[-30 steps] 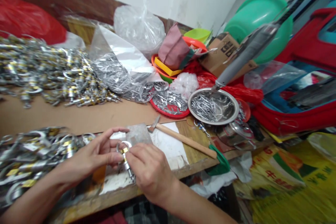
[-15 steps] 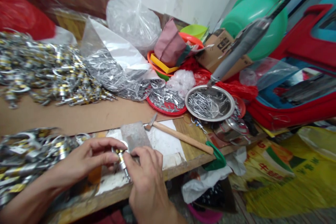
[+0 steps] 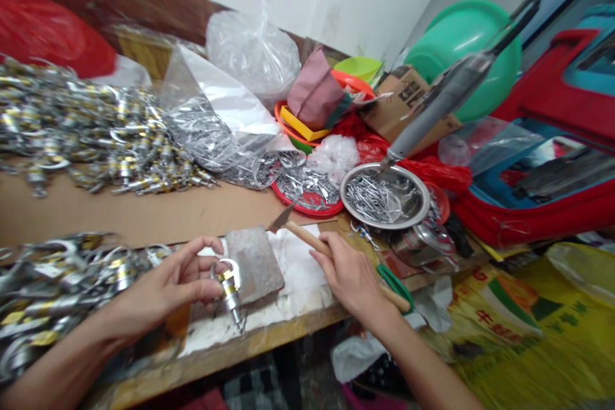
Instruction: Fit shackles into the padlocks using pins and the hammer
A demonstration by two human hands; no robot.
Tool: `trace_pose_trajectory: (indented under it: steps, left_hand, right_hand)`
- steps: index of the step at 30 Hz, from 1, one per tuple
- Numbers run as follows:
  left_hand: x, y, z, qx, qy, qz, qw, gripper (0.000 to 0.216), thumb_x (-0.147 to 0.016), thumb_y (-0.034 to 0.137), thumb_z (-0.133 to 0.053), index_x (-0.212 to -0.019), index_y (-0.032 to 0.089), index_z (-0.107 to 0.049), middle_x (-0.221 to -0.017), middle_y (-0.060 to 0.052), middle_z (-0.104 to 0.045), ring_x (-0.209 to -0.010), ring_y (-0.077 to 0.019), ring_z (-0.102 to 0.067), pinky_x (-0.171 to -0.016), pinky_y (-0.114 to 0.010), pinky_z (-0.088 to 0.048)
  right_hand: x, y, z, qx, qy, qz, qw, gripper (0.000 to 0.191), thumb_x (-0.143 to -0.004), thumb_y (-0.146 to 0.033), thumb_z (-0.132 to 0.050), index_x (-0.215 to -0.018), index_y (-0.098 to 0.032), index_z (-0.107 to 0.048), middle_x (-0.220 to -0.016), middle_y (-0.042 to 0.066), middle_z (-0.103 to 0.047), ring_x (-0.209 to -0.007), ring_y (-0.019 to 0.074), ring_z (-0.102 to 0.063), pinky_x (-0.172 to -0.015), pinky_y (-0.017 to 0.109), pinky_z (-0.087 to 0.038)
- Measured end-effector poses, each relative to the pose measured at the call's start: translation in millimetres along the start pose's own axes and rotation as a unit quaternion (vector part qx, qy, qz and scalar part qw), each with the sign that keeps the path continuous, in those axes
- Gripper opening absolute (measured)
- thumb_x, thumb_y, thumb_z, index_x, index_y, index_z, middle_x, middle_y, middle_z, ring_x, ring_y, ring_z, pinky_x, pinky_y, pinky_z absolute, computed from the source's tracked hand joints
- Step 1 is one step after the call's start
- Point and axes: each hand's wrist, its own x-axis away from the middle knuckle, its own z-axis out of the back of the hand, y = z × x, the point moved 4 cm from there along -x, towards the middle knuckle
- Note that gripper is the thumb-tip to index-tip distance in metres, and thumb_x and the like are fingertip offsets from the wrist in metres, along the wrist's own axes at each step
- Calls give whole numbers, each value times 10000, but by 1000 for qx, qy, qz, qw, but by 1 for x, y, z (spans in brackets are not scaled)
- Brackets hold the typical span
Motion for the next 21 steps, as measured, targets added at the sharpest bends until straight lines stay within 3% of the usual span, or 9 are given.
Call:
trace_pose_trajectory:
  steps: [4, 7, 10, 13, 18, 21]
  left_hand:
    - [-1, -1, 1, 0, 8, -1, 1000, 400, -637, 126, -678, -900, 239, -399, -696, 64, -586, -606, -112, -571, -576, -249, -409]
    - [-1, -2, 3, 2, 8, -5, 1000, 419, -626, 115, -682, -910, 242, -401, -696, 62, -596, -619, -122, -583, -607, -266, -417]
    - [-2, -3, 4, 1, 4, -15, 1000, 434, -618, 94, -681, -910, 241, -395, -695, 60, -600, -622, -127, -591, -616, -271, -421]
    - [-2, -3, 5, -5, -1, -19, 1000, 418, -635, 92, -667, -911, 238, -389, -693, 57, -597, -624, -129, -594, -614, -272, -421]
    - [-1, -1, 5, -17, 9, -10, 1000, 413, -640, 91, -663, -913, 231, -385, -697, 61, -599, -607, -107, -571, -605, -255, -410]
    - [-3, -1, 4, -22, 2, -9, 1000, 389, -660, 105, -650, -911, 232, -382, -694, 61, -598, -622, -115, -580, -612, -261, -409]
  right_hand:
    - [23, -36, 36, -90, 94, 141, 982, 410, -842, -161, -476, -1241, -251, -450, -1010, 55, -643, -848, 166, -618, -708, 269, -480]
    - [35, -51, 36, -56, 51, 199, 977, 493, -827, -81, -422, -1283, -269, -425, -901, 43, -657, -734, 159, -615, -631, 268, -489]
    - [39, -51, 24, -8, 3, 187, 982, 471, -830, -79, -390, -1263, -250, -462, -803, 40, -648, -642, 157, -590, -566, 264, -476]
    - [37, -47, 23, -33, 56, 160, 985, 457, -841, -84, -403, -1264, -247, -459, -879, 54, -645, -730, 167, -596, -629, 278, -477]
    - [37, -51, 18, -45, 15, 168, 985, 457, -841, -73, -408, -1257, -254, -463, -845, 43, -643, -706, 160, -598, -621, 272, -478]
    - [41, -50, 24, -71, 65, 172, 980, 518, -825, -40, -422, -1288, -272, -412, -933, 49, -637, -773, 159, -597, -662, 277, -474]
